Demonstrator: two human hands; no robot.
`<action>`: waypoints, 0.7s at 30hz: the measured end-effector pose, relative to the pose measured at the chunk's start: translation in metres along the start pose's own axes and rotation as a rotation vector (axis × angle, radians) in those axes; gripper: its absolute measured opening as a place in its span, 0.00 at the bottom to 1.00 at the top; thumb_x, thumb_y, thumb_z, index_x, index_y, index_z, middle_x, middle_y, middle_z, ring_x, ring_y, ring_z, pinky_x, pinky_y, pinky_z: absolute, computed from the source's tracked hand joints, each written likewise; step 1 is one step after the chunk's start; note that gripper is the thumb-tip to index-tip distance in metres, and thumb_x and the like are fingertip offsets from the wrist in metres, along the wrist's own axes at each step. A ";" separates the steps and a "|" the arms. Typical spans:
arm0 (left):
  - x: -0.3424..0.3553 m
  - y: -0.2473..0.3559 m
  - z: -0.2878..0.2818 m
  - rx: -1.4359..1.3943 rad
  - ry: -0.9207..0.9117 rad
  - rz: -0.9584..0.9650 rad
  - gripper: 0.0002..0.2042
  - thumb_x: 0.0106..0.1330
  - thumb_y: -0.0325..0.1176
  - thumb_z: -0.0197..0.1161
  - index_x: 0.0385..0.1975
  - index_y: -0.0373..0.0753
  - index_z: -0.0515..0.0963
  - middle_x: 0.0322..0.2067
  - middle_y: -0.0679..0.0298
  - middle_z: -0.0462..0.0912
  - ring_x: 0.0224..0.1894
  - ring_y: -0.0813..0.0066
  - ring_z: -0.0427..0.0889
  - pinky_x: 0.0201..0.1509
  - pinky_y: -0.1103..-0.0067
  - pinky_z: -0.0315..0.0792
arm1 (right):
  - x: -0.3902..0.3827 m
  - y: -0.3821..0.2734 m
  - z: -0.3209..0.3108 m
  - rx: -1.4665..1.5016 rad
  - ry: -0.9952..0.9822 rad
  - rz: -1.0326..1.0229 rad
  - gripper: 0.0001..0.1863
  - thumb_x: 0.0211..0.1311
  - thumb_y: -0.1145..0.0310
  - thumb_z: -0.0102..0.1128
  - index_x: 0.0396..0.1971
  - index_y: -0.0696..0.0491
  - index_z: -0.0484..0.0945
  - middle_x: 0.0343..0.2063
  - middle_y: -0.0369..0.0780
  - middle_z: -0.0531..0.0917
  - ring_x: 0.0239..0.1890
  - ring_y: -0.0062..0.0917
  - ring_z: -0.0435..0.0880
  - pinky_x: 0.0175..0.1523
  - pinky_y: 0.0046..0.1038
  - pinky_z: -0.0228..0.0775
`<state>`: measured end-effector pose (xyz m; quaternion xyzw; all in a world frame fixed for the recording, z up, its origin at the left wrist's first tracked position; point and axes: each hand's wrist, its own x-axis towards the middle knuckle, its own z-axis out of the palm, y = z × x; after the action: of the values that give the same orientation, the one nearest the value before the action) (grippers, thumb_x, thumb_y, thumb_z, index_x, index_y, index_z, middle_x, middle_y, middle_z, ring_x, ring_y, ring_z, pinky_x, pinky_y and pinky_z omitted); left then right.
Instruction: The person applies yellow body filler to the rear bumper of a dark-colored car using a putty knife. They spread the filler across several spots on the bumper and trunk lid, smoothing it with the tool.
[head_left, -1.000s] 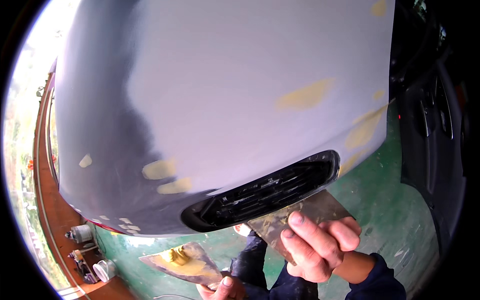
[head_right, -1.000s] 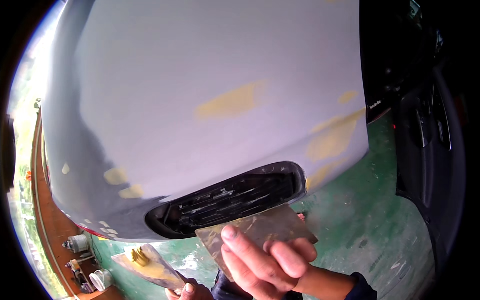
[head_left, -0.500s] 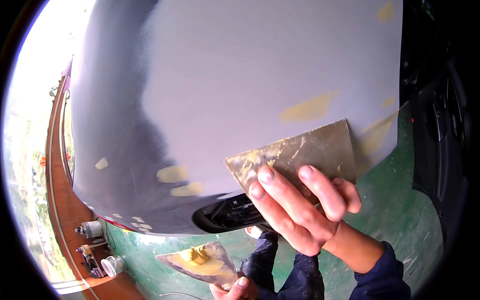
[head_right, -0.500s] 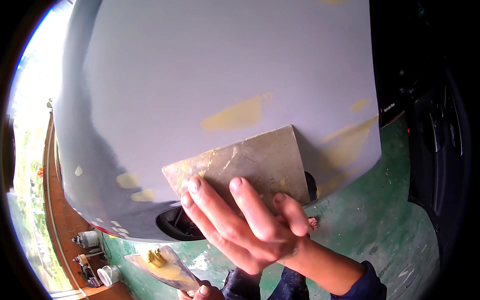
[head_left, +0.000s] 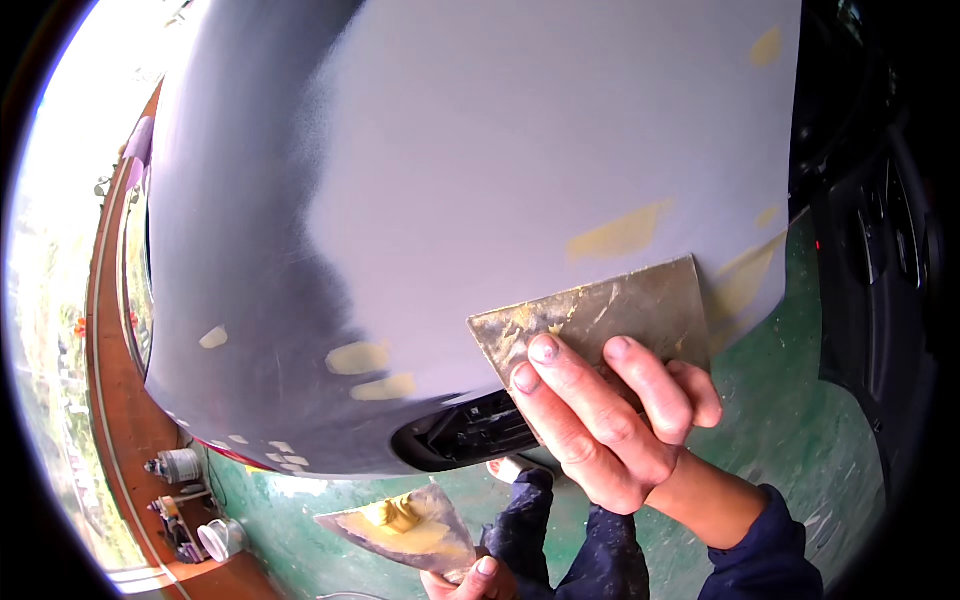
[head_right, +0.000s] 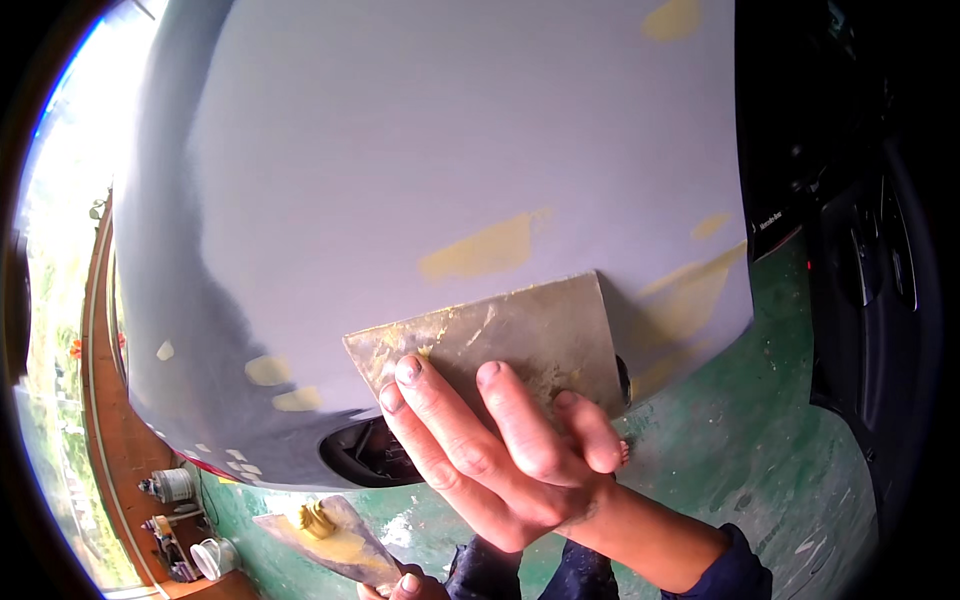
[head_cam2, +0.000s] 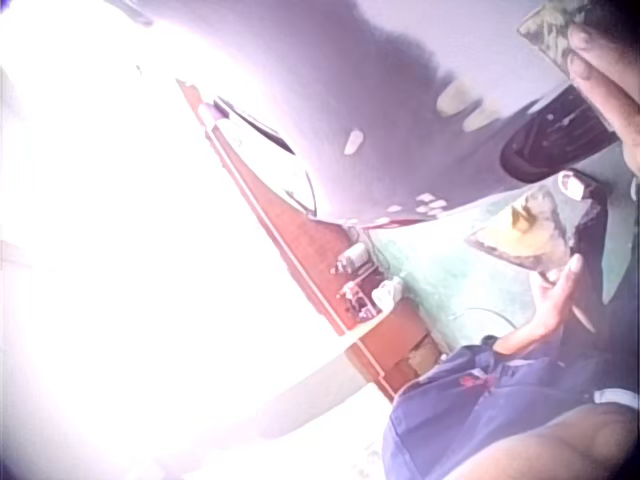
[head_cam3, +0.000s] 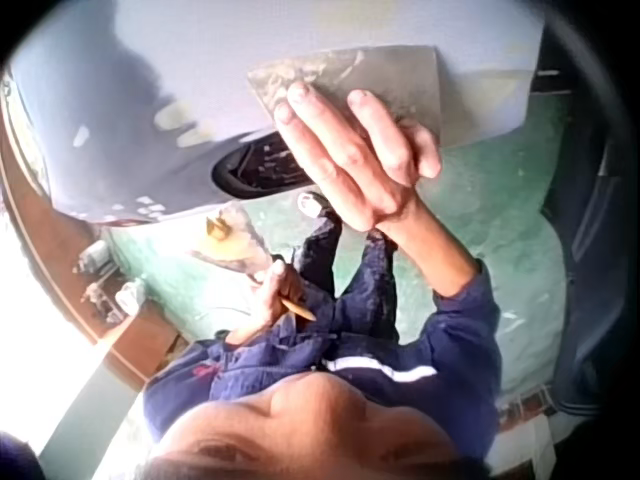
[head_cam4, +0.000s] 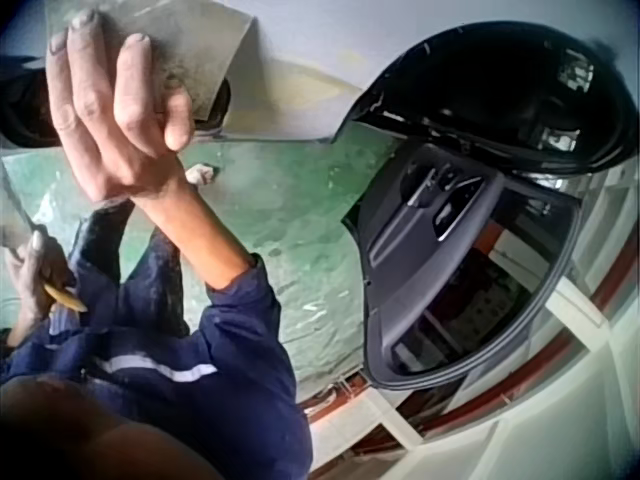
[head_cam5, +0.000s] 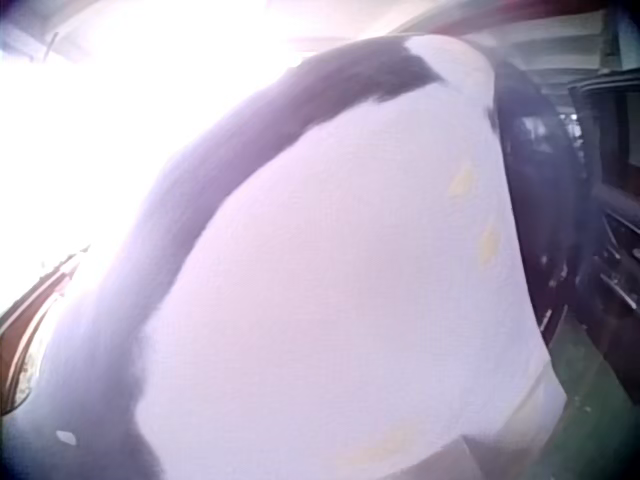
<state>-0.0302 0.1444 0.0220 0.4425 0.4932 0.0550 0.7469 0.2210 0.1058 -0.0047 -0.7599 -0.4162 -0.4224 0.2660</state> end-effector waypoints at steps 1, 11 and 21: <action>0.000 -0.001 0.000 -0.001 0.003 0.015 0.19 0.73 0.36 0.59 0.17 0.41 0.66 0.12 0.67 0.66 0.12 0.76 0.65 0.16 0.78 0.61 | -0.001 -0.001 0.000 0.002 -0.013 -0.003 0.11 0.51 0.65 0.75 0.36 0.40 0.87 0.42 0.23 0.88 0.51 0.23 0.74 0.58 0.27 0.54; -0.001 0.002 0.003 -0.021 0.015 0.040 0.18 0.71 0.35 0.61 0.17 0.41 0.66 0.11 0.67 0.66 0.12 0.77 0.65 0.16 0.79 0.61 | -0.006 0.004 -0.007 0.040 0.035 -0.059 0.08 0.52 0.66 0.73 0.33 0.41 0.87 0.40 0.25 0.87 0.51 0.25 0.73 0.59 0.28 0.55; -0.003 0.009 0.000 -0.058 0.030 -0.063 0.19 0.70 0.34 0.62 0.16 0.40 0.67 0.12 0.66 0.67 0.13 0.75 0.67 0.17 0.79 0.62 | -0.017 0.000 0.005 0.043 -0.011 -0.051 0.10 0.51 0.67 0.75 0.35 0.42 0.88 0.43 0.25 0.87 0.53 0.26 0.74 0.58 0.29 0.57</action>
<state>-0.0286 0.1483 0.0309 0.4041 0.5164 0.0522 0.7532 0.2185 0.1025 -0.0222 -0.7456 -0.4457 -0.4160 0.2691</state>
